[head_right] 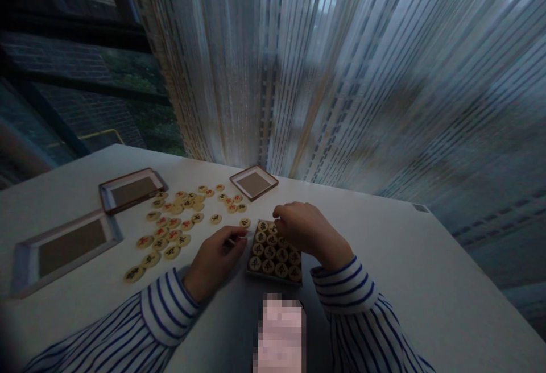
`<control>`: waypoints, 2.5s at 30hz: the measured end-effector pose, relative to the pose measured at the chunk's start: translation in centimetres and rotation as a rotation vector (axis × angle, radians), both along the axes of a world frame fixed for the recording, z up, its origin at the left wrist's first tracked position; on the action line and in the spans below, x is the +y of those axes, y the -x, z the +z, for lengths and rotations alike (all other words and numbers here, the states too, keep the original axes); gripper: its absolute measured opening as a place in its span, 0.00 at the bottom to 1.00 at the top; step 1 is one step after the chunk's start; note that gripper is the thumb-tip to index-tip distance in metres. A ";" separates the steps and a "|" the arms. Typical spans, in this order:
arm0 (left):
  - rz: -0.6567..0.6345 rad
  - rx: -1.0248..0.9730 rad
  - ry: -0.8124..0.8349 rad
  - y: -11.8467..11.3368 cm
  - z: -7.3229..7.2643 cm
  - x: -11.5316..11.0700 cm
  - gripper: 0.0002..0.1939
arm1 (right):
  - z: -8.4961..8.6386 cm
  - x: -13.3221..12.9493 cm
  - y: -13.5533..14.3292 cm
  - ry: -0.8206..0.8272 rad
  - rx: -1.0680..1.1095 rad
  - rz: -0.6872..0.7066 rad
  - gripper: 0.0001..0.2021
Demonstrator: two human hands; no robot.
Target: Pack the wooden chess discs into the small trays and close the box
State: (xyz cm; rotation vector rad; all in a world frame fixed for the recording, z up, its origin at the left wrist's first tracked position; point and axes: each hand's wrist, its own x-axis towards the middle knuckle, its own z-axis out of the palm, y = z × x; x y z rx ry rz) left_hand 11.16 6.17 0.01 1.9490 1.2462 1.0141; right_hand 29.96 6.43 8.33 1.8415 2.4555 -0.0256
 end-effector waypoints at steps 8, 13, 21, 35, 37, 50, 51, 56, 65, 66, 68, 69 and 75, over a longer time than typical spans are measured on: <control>0.031 0.110 -0.097 1.5 0.9 0.8 0.08 | -0.6 0.0 2.1 -0.090 0.141 0.026 0.12; 0.062 0.230 -0.127 3.5 1.8 1.8 0.10 | -0.7 0.5 3.1 -0.112 0.185 -0.008 0.12; 0.179 0.450 -0.246 6.5 2.4 3.6 0.15 | -0.7 3.3 5.3 -0.050 0.143 0.088 0.13; 0.220 0.477 -0.201 7.0 1.6 4.1 0.18 | -2.0 9.6 10.7 -0.015 0.062 0.090 0.17; 0.222 0.481 -0.192 7.0 1.6 4.2 0.17 | -2.3 10.1 11.4 -0.020 0.046 0.078 0.18; 0.271 0.406 -0.216 7.1 1.1 4.4 0.17 | -3.2 11.4 12.9 -0.020 -0.028 0.093 0.12; 0.278 0.384 -0.213 7.1 1.1 4.5 0.16 | -2.9 11.2 12.9 -0.032 -0.023 0.106 0.12; 0.329 0.165 -0.170 7.1 1.4 4.6 0.16 | -1.7 9.8 12.7 -0.094 0.028 0.171 0.16; 0.322 -0.325 0.086 6.8 2.1 4.7 0.17 | -1.1 6.4 12.1 -0.261 0.180 0.268 0.14; 0.313 -0.352 0.108 6.8 2.2 4.7 0.17 | -1.0 5.9 12.1 -0.275 0.191 0.272 0.13; 0.271 -0.401 0.157 6.8 2.4 4.6 0.17 | -0.8 5.1 12.1 -0.292 0.213 0.291 0.13; 0.240 -0.426 0.187 6.8 2.4 4.6 0.18 | -0.7 4.7 12.0 -0.301 0.226 0.300 0.12; 0.063 -0.576 0.328 6.4 2.4 4.1 0.19 | -0.9 2.9 10.9 -0.369 0.362 0.324 0.10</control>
